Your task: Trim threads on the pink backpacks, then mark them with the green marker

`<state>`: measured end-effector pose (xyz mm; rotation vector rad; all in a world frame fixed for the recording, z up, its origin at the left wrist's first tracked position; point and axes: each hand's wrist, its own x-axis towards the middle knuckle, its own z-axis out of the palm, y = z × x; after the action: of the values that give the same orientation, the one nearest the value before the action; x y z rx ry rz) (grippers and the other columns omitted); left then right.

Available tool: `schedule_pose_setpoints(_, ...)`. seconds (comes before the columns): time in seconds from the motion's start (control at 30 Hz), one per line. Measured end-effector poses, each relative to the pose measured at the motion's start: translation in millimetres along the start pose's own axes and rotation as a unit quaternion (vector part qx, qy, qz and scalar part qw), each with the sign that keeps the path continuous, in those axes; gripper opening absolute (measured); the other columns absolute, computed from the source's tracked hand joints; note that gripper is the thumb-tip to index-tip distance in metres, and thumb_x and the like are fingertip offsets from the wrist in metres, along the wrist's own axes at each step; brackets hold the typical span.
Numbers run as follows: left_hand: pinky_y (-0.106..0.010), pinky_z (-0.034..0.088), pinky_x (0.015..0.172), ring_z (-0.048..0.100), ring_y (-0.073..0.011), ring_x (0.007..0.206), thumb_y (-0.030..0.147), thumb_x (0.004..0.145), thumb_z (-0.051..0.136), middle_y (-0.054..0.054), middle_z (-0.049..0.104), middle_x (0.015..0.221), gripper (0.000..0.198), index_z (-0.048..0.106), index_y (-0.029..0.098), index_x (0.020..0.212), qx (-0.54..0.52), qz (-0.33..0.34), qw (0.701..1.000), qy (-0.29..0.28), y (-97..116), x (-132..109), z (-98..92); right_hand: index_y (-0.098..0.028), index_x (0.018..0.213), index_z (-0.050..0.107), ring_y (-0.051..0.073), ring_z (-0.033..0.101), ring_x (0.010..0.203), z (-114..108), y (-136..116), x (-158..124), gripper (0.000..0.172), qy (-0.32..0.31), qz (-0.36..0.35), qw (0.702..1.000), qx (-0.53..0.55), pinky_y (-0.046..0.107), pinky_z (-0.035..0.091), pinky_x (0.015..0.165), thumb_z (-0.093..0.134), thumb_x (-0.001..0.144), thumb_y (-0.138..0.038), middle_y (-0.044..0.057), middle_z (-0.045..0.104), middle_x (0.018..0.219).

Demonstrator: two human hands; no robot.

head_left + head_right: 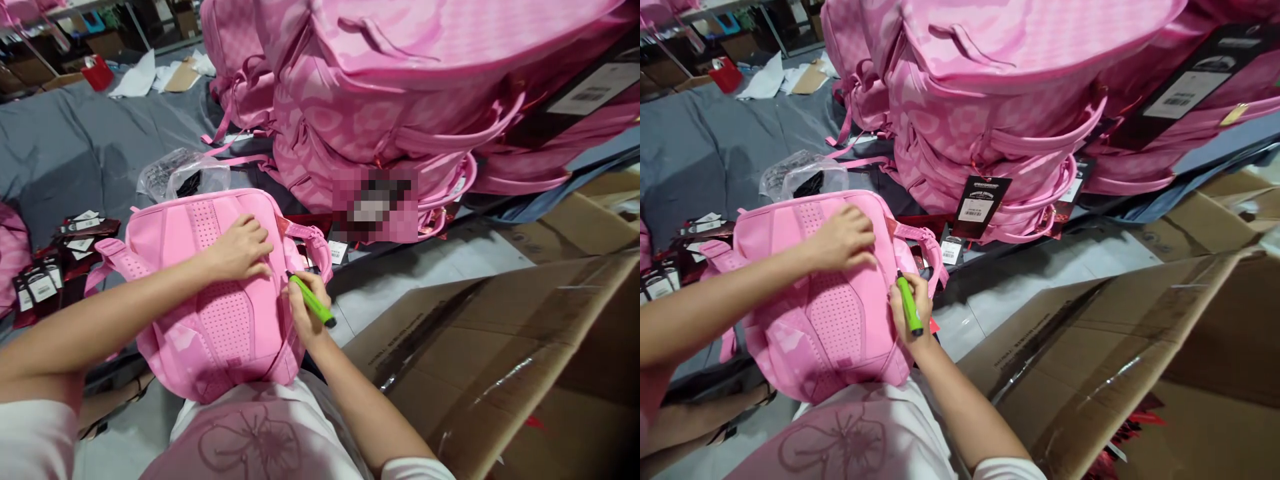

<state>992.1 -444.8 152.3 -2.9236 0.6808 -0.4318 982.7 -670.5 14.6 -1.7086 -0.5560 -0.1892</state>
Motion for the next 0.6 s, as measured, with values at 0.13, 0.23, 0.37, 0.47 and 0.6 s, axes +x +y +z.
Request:
schedule_pose_setpoints(0.13, -0.056, 0.039, 0.105, 0.053, -0.0263, 0.093, 0.061, 0.083, 0.065, -0.009, 0.063, 0.086, 0.047, 0.07, 0.015, 0.089, 0.015, 0.005, 1.0, 0.003, 38, -11, 18.8, -0.019, 0.088, 0.064, 0.012, 0.053, 0.056, 0, -14, 20, 0.028, 0.007, 0.055, 0.998, 0.039, 0.027, 0.045, 0.058, 0.057, 0.094, -0.046, -0.003, 0.06, 0.066)
schedule_pose_setpoints(0.23, -0.059, 0.034, 0.111, 0.052, -0.028, 0.099, 0.052, 0.08, 0.073, -0.01, 0.063, 0.091, 0.039, 0.07, 0.015, 0.092, 0.015, -0.019, 0.999, 0.03, 48, -21, 24.6, -0.019, 0.076, 0.059, 0.011, 0.05, 0.056, 7, -19, 31, 0.035, 0.033, 0.093, 0.994, 0.036, 0.026, 0.041, 0.056, 0.054, 0.094, -0.049, -0.003, 0.057, 0.065)
schedule_pose_setpoints(0.37, -0.058, 0.034, 0.114, 0.053, -0.0263, 0.103, 0.041, 0.086, 0.068, -0.008, 0.064, 0.094, 0.024, 0.067, 0.017, 0.087, 0.0, -0.01, 0.997, 0.08, 52, -34, 33.6, -0.019, 0.071, 0.056, 0.011, 0.049, 0.056, 14, -24, 34, 0.035, 0.033, 0.108, 0.993, 0.038, 0.026, 0.04, 0.056, 0.056, 0.091, -0.048, -0.003, 0.055, 0.062)
schedule_pose_setpoints(0.47, -0.056, 0.036, 0.114, 0.054, -0.0249, 0.1, 0.042, 0.089, 0.065, -0.006, 0.065, 0.092, 0.023, 0.065, 0.019, 0.085, 0.024, -0.002, 0.994, 0.107, 53, -39, 41.4, -0.019, 0.07, 0.056, 0.011, 0.048, 0.055, 15, -28, 33, 0.033, 0.011, 0.089, 0.995, 0.04, 0.027, 0.041, 0.056, 0.057, 0.089, -0.046, -0.004, 0.054, 0.06)
schedule_pose_setpoints(0.6, -0.055, 0.038, 0.114, 0.054, -0.0242, 0.099, 0.047, 0.089, 0.064, -0.005, 0.065, 0.09, 0.027, 0.064, 0.02, 0.084, 0.039, 0.008, 0.991, 0.128, 51, -39, 48.5, -0.019, 0.068, 0.057, 0.011, 0.047, 0.055, 14, -29, 32, 0.03, -0.002, 0.066, 0.998, -0.005, 0.026, 0.039, 0.055, 0.058, 0.088, -0.041, -0.004, 0.054, 0.06)
